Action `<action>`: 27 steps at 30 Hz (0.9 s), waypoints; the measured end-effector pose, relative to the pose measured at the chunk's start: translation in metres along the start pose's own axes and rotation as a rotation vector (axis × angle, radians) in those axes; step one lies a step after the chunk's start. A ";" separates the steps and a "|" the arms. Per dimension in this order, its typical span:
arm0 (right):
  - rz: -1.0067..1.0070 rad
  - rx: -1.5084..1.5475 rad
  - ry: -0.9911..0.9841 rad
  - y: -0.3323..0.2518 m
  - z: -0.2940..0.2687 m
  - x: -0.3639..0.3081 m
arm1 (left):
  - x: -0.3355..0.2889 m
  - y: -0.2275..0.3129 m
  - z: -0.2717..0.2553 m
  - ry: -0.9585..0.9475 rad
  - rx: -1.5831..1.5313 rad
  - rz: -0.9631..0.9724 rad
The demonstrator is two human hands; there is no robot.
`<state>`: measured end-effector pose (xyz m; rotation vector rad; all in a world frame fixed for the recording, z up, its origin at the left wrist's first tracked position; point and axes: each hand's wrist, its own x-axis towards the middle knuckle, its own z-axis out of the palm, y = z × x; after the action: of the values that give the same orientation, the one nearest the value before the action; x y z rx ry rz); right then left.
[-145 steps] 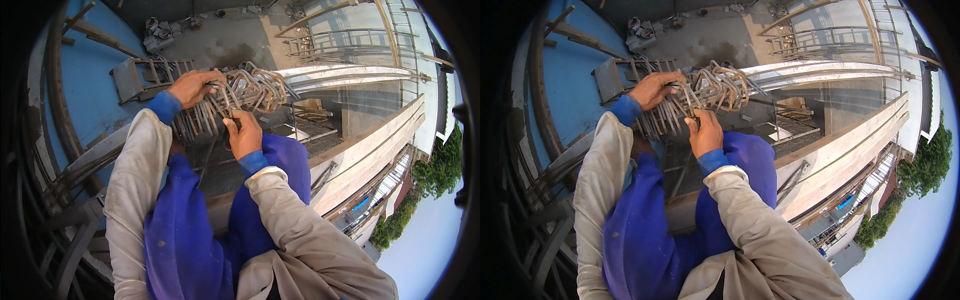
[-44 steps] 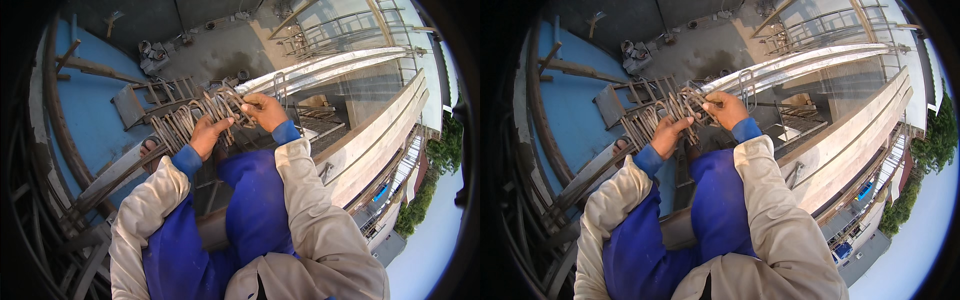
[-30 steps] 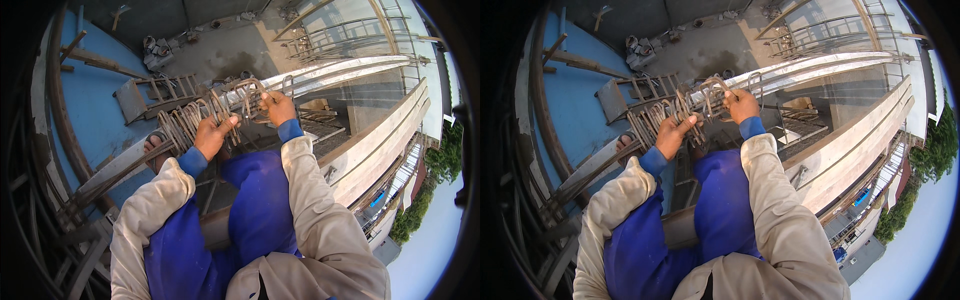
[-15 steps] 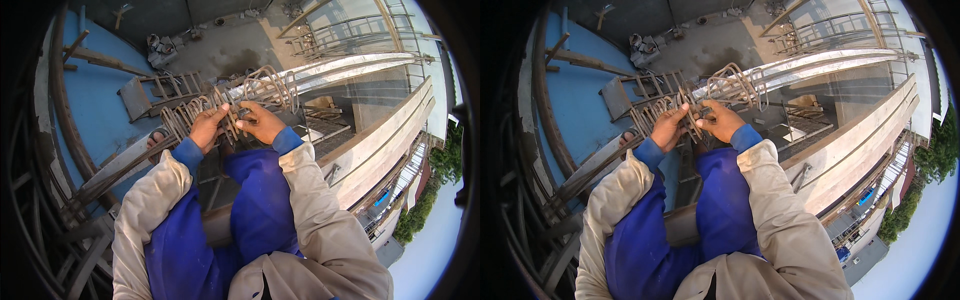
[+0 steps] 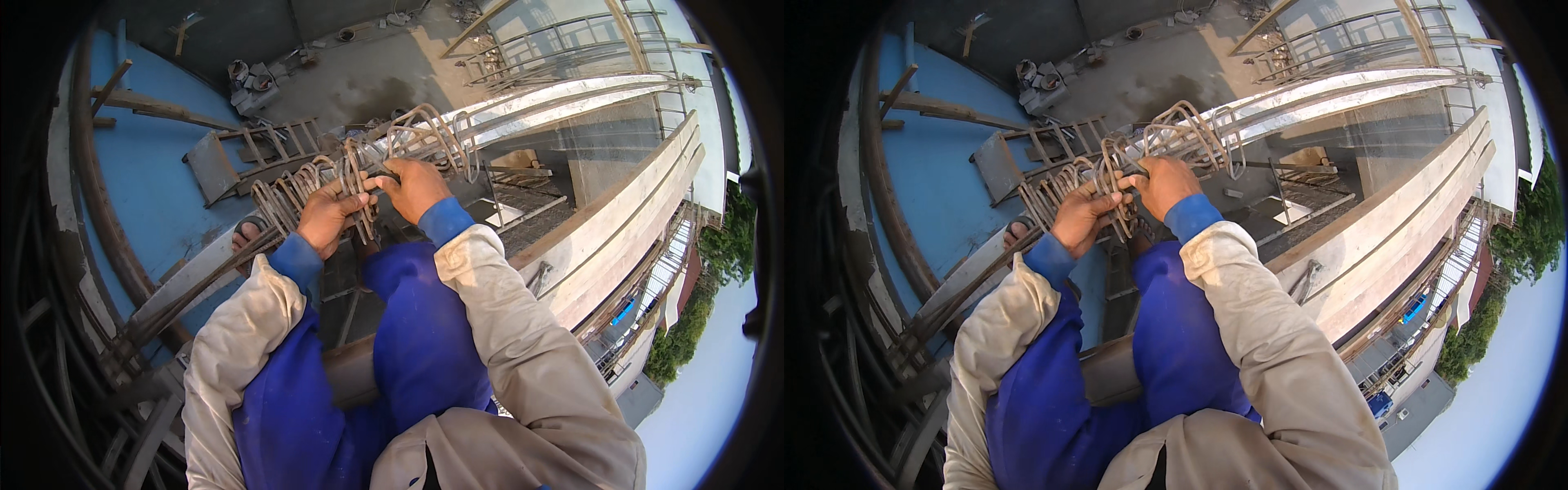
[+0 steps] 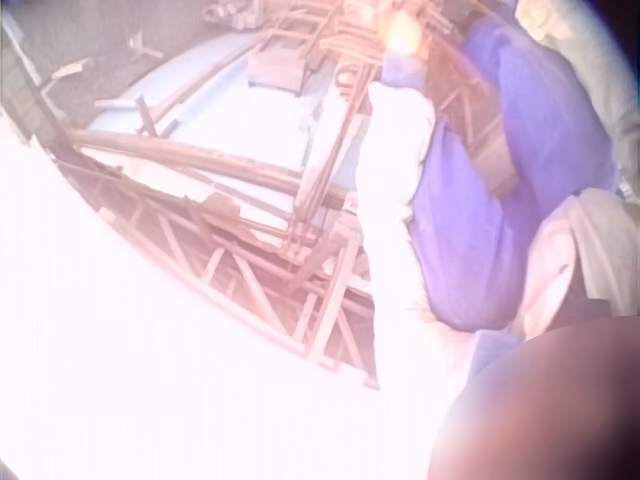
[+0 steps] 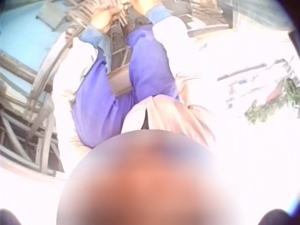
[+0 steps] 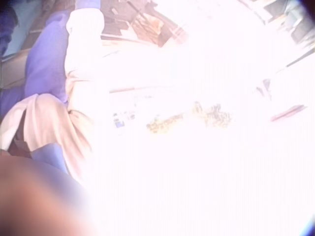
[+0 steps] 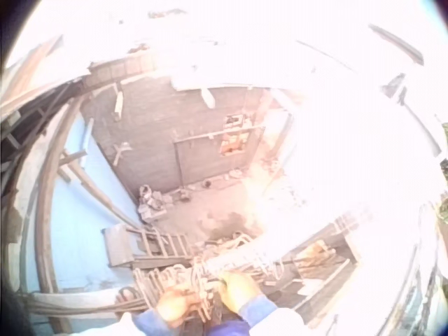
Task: The person is sitting on a wooden plank at a construction site, tying metal rebar together with wire. They use a tool to twist the wire, securing the rebar in place.
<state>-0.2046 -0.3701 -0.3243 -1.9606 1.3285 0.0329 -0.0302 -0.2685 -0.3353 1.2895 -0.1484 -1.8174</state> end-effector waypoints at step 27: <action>0.290 -0.094 0.720 0.081 -0.036 -0.002 | 0.008 0.019 0.020 -0.004 1.642 0.966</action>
<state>-0.2840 -0.4035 -0.3435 -1.9103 2.0941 -0.5230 -0.0357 -0.2933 -0.3219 1.6366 -2.1430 -0.5654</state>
